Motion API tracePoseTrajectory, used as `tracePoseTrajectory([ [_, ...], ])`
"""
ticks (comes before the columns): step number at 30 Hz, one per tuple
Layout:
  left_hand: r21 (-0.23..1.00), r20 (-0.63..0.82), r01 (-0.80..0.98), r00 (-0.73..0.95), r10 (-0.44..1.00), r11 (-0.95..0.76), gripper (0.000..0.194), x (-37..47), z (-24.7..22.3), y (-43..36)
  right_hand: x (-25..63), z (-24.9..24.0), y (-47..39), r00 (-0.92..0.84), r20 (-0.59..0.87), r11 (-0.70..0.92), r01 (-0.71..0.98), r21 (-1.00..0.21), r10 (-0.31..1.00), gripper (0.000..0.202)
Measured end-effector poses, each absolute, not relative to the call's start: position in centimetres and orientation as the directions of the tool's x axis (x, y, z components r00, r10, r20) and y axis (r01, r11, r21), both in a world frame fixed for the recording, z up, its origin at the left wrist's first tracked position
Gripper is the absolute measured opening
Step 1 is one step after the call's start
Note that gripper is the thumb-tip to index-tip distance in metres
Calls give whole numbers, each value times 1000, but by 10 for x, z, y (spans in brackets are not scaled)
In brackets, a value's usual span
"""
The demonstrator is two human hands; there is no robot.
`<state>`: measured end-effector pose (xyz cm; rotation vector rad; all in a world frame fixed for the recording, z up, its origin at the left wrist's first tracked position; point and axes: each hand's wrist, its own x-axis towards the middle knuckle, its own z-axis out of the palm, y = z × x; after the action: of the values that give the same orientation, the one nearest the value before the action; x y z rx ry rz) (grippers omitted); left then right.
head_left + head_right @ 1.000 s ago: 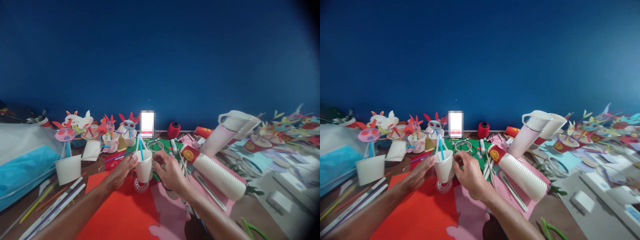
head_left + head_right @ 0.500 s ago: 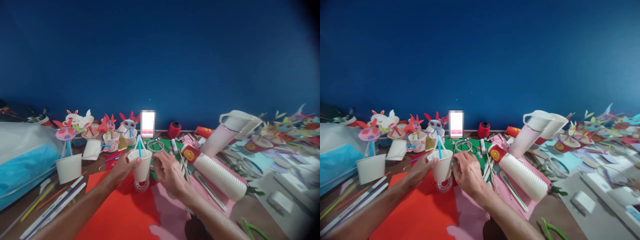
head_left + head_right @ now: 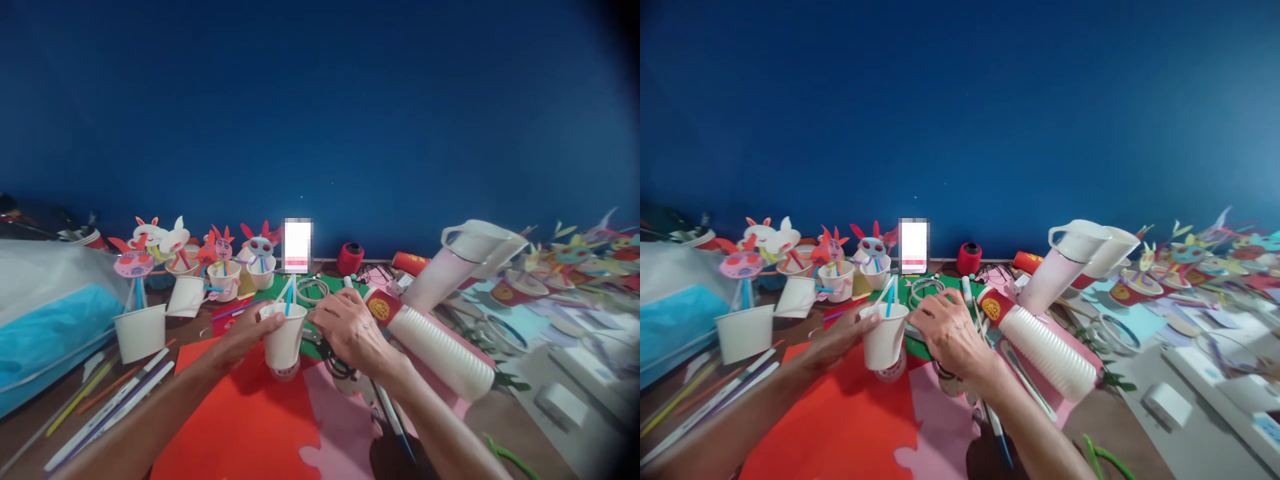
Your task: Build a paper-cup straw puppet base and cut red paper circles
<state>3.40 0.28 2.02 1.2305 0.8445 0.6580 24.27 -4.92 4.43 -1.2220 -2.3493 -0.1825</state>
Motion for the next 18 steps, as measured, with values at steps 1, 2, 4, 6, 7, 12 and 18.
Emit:
tracePoseTrajectory([
  [1,975,-195,20,553,810,221,47,34,19,3,244,45,-49,-502,461,604,791,-97,731,18],
  [2,975,-195,24,563,803,220,47,34,18,3,245,46,-49,-518,448,616,781,-98,728,18],
  [4,974,-197,23,582,789,227,47,34,17,4,245,47,-49,-539,428,634,766,-111,726,18],
  [6,971,-203,20,602,772,240,46,34,18,4,245,49,-50,-550,419,646,753,-126,723,17],
  [7,969,-207,18,612,764,248,45,34,18,3,246,50,-51,-550,421,649,749,-135,722,16],
  [12,964,-182,-34,636,750,263,48,32,19,2,247,53,-52,-446,487,626,714,-314,751,7],
  [18,980,-26,-113,744,668,164,59,30,26,-4,244,53,-55,-257,482,541,516,-664,837,27],
])
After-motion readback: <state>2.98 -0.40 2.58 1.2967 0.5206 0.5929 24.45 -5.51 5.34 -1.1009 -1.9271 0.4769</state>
